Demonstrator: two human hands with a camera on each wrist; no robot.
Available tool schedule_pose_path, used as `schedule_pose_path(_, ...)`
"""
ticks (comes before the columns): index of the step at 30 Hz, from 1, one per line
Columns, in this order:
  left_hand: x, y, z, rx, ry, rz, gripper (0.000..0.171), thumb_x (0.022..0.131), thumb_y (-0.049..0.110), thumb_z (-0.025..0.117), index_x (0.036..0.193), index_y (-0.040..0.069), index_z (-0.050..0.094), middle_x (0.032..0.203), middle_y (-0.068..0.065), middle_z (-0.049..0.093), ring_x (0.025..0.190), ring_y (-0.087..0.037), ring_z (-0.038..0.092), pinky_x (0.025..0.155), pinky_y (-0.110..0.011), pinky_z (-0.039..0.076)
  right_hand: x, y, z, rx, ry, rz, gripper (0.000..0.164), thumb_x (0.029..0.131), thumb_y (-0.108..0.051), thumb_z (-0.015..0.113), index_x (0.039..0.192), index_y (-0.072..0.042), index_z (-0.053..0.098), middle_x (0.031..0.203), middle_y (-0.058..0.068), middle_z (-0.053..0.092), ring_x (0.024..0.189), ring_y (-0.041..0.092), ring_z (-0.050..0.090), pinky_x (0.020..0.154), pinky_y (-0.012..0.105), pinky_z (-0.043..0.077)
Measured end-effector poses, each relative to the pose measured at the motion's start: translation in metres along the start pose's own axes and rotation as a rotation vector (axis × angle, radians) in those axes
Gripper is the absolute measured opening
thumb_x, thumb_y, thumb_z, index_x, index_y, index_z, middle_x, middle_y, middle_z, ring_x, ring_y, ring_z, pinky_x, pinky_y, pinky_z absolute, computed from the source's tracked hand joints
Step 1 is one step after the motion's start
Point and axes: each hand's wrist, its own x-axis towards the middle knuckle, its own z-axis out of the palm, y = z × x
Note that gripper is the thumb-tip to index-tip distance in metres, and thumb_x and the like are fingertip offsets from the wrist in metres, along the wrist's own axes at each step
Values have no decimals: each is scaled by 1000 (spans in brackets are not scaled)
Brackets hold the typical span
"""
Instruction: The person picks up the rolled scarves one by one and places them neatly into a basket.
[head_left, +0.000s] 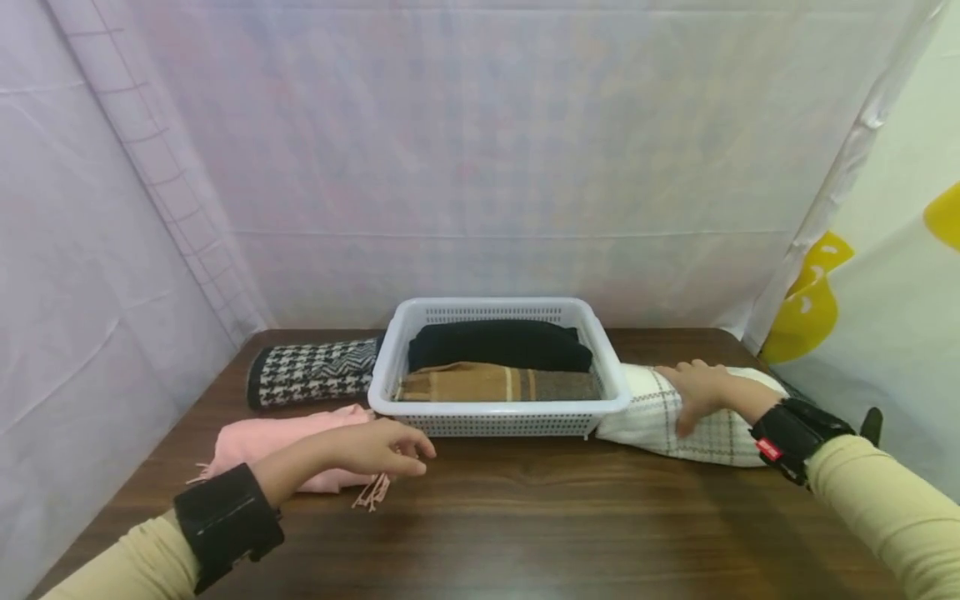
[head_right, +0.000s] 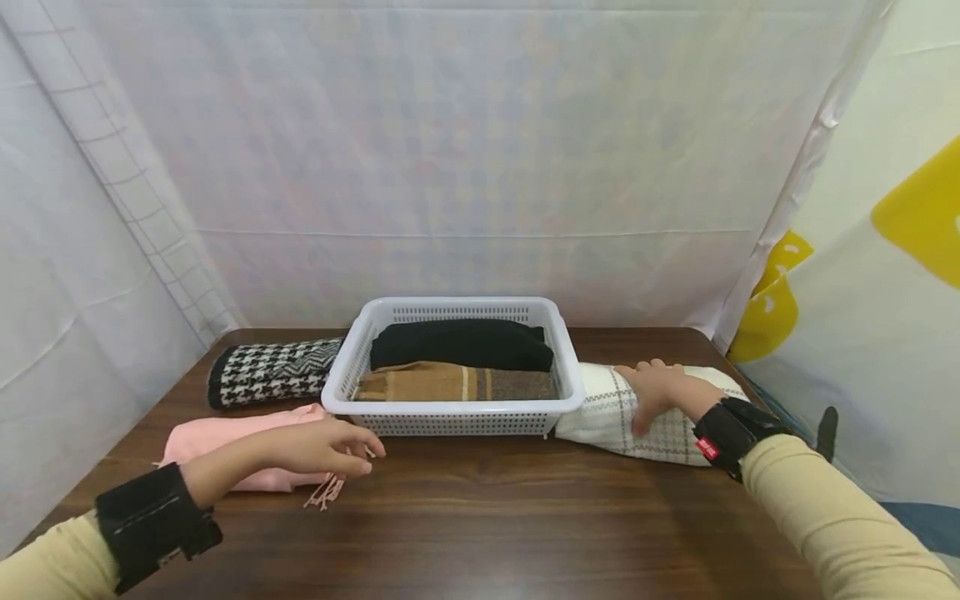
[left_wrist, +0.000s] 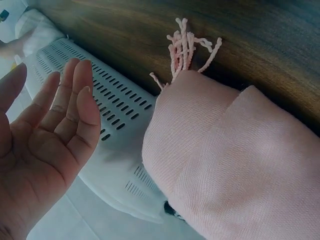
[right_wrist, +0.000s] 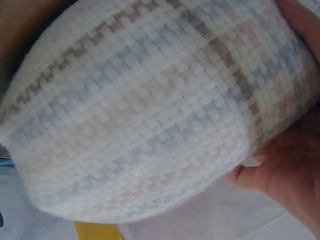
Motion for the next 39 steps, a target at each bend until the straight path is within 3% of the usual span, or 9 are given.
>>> schedule_pose_path(7, -1, -3, 0, 27, 18, 13, 33, 89, 24, 57, 113, 1, 59, 83, -5, 64, 68, -11, 59, 63, -22, 47, -31, -12, 3, -9, -40, -52, 107, 51, -48, 83, 134, 2, 38, 121, 28, 48, 109, 51, 42, 77, 65, 38)
schedule_pose_path(14, 0, -5, 2, 3, 5, -4, 34, 89, 24, 57, 114, 1, 58, 85, -3, 64, 70, -19, 61, 63, -22, 47, -41, -25, -10, 73, -237, -105, 106, 54, -28, 85, 137, 6, 29, 129, 32, 38, 117, 56, 31, 89, 64, 33)
schedule_pose_path(20, 1, -6, 6, -2, 8, 11, 32, 88, 22, 58, 113, 1, 58, 82, -4, 64, 66, -17, 60, 61, -21, 47, -48, -41, -17, 84, -338, -111, 101, 55, -21, 86, 137, 2, 32, 128, 24, 42, 117, 49, 37, 90, 62, 34)
schedule_pose_path(25, 4, -4, 6, 42, 27, 36, 37, 88, 22, 58, 117, 0, 55, 85, -3, 65, 70, -15, 60, 64, -23, 48, -51, -54, -21, 93, -358, -148, 97, 56, -22, 84, 136, 1, 34, 123, 18, 47, 113, 42, 45, 90, 56, 39)
schedule_pose_path(31, 14, 1, 9, 111, 67, 45, 54, 89, 25, 58, 133, -1, 41, 94, -5, 65, 90, -22, 61, 79, -32, 49, -57, -70, -24, 92, -398, -176, 96, 56, -21, 85, 136, -1, 34, 129, 20, 45, 116, 40, 45, 93, 53, 39)
schedule_pose_path(39, 20, 5, 12, 117, 74, 38, 57, 88, 25, 59, 134, -3, 39, 94, -3, 64, 88, -20, 61, 78, -30, 48, -61, -100, -25, 36, -347, -284, 94, 59, -30, 84, 136, -4, 38, 128, 14, 47, 116, 33, 47, 95, 47, 40)
